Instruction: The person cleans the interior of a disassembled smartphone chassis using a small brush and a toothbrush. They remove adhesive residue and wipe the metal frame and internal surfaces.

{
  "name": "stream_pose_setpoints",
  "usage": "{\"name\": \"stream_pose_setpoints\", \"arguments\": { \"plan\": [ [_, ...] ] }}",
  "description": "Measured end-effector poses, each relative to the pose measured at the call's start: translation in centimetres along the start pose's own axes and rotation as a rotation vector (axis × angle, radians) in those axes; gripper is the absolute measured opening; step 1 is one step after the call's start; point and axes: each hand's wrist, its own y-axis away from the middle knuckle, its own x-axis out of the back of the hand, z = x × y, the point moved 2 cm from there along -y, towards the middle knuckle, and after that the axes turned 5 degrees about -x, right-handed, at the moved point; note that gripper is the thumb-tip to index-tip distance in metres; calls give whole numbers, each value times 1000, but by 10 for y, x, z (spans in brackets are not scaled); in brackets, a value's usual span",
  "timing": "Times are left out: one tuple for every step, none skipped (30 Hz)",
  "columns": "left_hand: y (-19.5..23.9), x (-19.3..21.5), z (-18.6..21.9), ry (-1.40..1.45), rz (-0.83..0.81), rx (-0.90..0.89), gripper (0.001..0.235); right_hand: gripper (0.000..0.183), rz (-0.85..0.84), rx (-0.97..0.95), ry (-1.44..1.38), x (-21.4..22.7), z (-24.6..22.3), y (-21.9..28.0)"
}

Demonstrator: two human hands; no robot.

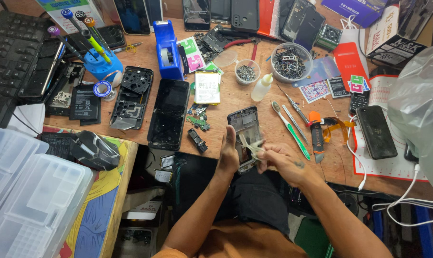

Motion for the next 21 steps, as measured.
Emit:
{"name": "stream_pose_setpoints", "arguments": {
  "plan": [
    [0,2,-1,-12,5,14,85,31,120,30,216,0,-8,3],
    [0,4,-3,-24,9,28,85,30,242,60,432,1,-16,10],
    [1,6,-6,-35,15,43,85,30,364,89,648,1,-23,14],
    [0,8,-9,-23,21,39,84,29,361,184,606,-4,-29,12],
    [-1,9,-13,-9,21,41,83,29,363,275,560,-7,-33,14],
    [-2,9,-17,4,22,42,83,28,365,365,513,-10,-34,14],
    [-2,10,-21,3,38,70,82,25,338,361,391,-12,-34,12],
    [-2,11,-23,2,55,97,81,22,310,356,270,-16,-33,8],
    [-1,13,-24,1,76,124,81,20,276,348,150,-18,-29,4],
    [-2,15,-24,78,94,145,78,21,288,412,184,-19,-28,1],
    [-3,16,-24,158,111,169,75,22,303,475,217,-19,-24,-1],
    [-3,17,-24,237,127,192,72,24,319,537,250,-18,-20,-2],
    [-3,16,-22,248,100,180,73,23,283,518,151,-16,-15,-4],
    [-3,15,-20,258,72,168,73,22,246,497,52,-14,-10,-6],
    [-3,14,-17,269,42,156,74,21,212,477,-46,-11,-5,-8],
    [-4,12,-14,260,8,127,75,21,188,488,-118,-10,-2,-10],
    [-4,11,-10,252,-25,98,77,20,164,498,-189,-8,1,-11],
    [-4,9,-7,243,-57,68,79,19,140,507,-260,-6,2,-13],
    [-4,7,-6,203,-59,91,78,20,84,524,-365,-4,1,-14],
    [-2,5,-5,163,-60,114,77,21,28,540,-470,1,-1,-14],
    [-1,4,-3,121,-61,136,78,23,-30,556,-577,4,-3,-15]
  ]
}}
